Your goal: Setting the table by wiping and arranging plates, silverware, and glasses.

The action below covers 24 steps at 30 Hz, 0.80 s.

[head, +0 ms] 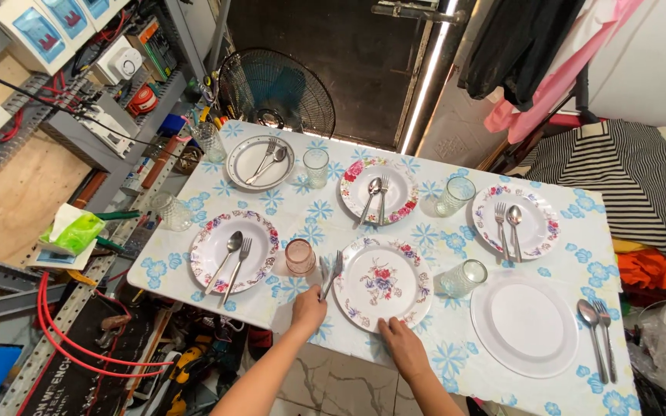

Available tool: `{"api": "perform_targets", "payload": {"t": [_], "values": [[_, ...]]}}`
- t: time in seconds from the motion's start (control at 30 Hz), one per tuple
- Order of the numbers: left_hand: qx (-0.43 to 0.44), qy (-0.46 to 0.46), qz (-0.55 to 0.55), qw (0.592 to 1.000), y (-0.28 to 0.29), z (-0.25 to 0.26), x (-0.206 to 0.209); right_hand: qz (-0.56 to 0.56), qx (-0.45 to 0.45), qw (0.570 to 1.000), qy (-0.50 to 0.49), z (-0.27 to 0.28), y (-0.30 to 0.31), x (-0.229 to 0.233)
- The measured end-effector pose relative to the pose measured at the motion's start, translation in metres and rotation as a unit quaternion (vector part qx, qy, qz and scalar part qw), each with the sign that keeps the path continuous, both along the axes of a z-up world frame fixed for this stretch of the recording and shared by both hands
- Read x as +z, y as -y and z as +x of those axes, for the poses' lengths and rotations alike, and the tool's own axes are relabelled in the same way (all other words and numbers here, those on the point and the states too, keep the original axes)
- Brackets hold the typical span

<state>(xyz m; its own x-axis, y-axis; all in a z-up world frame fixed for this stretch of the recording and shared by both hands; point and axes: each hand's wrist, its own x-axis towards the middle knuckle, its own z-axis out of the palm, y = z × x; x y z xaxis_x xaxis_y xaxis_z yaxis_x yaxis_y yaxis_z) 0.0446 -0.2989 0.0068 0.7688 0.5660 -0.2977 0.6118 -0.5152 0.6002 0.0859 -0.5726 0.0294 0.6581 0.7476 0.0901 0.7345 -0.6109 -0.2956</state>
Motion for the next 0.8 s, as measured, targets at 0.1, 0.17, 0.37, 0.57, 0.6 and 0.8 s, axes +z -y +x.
{"api": "perform_targets", "payload": {"t": [0.1,0.17,0.37,0.57,0.6,0.8], "values": [[-0.001,0.106,-0.025,0.994,0.013,0.001,0.012,0.006,-0.016,0.999,-0.047,0.002,-0.018,0.012],[-0.005,0.117,-0.051,0.992,0.026,0.007,0.029,0.070,-0.052,0.992,-0.090,0.009,-0.032,0.005],[-0.061,0.172,-0.070,0.981,0.063,0.011,0.053,0.310,-0.272,0.829,-0.377,0.028,-0.081,0.046],[-0.118,0.211,-0.084,0.967,0.073,0.011,0.054,0.377,-0.316,0.674,-0.551,0.042,-0.080,0.015],[-0.115,0.197,-0.102,0.968,0.073,0.010,0.050,0.390,-0.332,0.649,-0.562,0.042,-0.078,0.008],[-0.056,0.119,-0.063,0.989,0.062,0.005,0.037,0.233,-0.384,0.829,-0.333,0.074,-0.047,-0.094]]}}
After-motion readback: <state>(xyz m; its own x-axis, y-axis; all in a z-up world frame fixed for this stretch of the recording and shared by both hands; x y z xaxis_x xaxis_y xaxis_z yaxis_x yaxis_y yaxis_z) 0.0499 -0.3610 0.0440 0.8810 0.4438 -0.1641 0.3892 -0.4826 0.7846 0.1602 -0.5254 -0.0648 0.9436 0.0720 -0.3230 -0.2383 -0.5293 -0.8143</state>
